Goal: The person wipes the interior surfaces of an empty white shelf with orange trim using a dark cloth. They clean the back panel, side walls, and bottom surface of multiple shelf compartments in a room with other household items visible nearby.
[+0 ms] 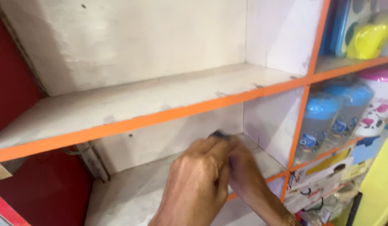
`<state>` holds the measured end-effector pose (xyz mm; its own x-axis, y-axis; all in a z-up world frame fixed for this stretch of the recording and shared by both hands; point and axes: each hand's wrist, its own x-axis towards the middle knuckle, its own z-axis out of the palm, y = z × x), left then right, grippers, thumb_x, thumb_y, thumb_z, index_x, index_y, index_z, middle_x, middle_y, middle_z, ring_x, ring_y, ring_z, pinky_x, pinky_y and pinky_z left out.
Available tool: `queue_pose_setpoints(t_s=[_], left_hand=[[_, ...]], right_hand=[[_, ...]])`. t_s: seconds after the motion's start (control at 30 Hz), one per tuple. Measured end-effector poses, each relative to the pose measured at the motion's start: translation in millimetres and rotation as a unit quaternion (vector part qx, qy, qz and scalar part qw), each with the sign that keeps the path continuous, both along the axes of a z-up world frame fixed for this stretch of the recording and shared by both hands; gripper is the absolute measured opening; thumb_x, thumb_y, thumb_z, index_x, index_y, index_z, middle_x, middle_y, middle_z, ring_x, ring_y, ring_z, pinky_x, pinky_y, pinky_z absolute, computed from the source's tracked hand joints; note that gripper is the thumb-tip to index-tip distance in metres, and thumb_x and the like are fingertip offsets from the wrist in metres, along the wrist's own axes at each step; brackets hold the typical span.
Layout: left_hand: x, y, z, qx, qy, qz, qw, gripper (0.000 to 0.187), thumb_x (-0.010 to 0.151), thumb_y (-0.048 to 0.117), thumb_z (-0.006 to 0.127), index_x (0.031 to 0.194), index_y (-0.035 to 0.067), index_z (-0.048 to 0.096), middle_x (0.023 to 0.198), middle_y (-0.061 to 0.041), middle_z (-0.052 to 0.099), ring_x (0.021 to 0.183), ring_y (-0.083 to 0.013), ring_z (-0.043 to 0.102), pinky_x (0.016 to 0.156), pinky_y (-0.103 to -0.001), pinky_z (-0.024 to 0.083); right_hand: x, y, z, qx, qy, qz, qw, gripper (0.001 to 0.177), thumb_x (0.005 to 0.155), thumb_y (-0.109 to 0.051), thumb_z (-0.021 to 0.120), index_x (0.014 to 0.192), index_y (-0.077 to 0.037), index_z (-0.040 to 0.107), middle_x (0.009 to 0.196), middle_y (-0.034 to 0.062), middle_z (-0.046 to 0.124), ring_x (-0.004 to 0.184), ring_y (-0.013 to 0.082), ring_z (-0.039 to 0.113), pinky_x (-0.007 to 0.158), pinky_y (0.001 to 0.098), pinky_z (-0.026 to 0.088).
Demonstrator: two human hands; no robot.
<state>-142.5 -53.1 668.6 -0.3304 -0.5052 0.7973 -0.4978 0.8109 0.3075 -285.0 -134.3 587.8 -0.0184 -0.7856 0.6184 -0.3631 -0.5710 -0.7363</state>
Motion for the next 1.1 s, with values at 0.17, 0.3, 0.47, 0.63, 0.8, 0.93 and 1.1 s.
queue_pose_setpoints(t_s=[0.17,0.3,0.47,0.63,0.8,0.93,1.1], left_hand=[[18,7,78,-0.146,0.034,0.031,0.988,0.025,0.095,-0.009,0.055,0.111,0.002,0.070,0.101,-0.015,0.072,0.094,-0.0251,0.074,0.076,-0.034,0.063],[45,-8,127,-0.070,0.029,0.068,0.995,0.028,0.100,0.006,0.057,0.127,0.003,0.062,0.109,-0.014,0.072,0.092,-0.0228,0.076,0.075,-0.038,0.062],[36,-57,153,0.189,0.063,0.078,0.977,0.048,0.102,0.024,0.060,0.144,0.006,0.046,0.103,-0.022,0.075,0.090,-0.0297,0.074,0.076,-0.040,0.061],[33,-112,171,-0.051,-0.020,0.169,0.984,0.044,0.097,0.012,0.066,0.130,-0.006,0.044,0.097,-0.019,0.076,0.079,-0.0263,0.076,0.067,-0.038,0.063],[2,-183,208,-0.227,-0.173,0.335,0.898,0.040,0.098,0.011,0.069,0.126,-0.010,0.052,0.110,-0.027,0.060,0.063,-0.0328,0.070,0.048,-0.035,0.061],[-8,-241,222,-0.307,-0.291,0.366,0.829,0.033,0.091,0.005,0.070,0.120,-0.005,0.059,0.113,-0.021,0.060,0.084,-0.0312,0.071,0.061,-0.034,0.064],[-12,-301,180,-0.388,-0.406,0.278,0.779,0.043,0.087,-0.002,0.070,0.129,0.000,0.062,0.118,-0.019,0.064,0.095,-0.0269,0.068,0.067,-0.027,0.064]], right_hand=[[-2,49,97,-0.304,0.089,-0.148,0.937,0.033,0.097,0.001,0.063,0.129,-0.003,0.064,0.120,0.0168,0.067,0.117,0.0265,0.063,0.095,0.0384,0.055],[7,34,168,-0.296,0.085,-0.071,0.949,0.043,0.094,-0.005,0.072,0.134,-0.009,0.058,0.122,0.0131,0.070,0.117,0.0212,0.069,0.096,0.0357,0.057],[10,-3,210,-0.175,0.121,0.250,0.945,0.078,0.088,0.004,0.060,0.158,-0.010,0.030,0.140,0.0161,0.055,0.131,0.0214,0.059,0.106,0.0353,0.054],[-22,-63,242,-0.316,0.217,0.129,0.914,0.070,0.083,0.015,0.052,0.150,-0.003,0.043,0.143,0.0179,0.053,0.135,0.0286,0.053,0.111,0.0376,0.047],[-48,-129,262,-0.442,0.244,-0.103,0.857,0.042,0.088,0.011,0.057,0.128,-0.002,0.064,0.124,0.0127,0.062,0.116,0.0298,0.063,0.103,0.0374,0.055],[-57,-164,244,-0.437,0.228,-0.120,0.862,0.029,0.089,0.007,0.060,0.117,0.001,0.067,0.110,0.0117,0.062,0.106,0.0295,0.063,0.094,0.0397,0.056],[-68,-186,234,-0.407,0.224,-0.145,0.874,0.026,0.089,0.009,0.059,0.113,0.003,0.066,0.110,0.0130,0.060,0.102,0.0298,0.061,0.090,0.0400,0.056]])
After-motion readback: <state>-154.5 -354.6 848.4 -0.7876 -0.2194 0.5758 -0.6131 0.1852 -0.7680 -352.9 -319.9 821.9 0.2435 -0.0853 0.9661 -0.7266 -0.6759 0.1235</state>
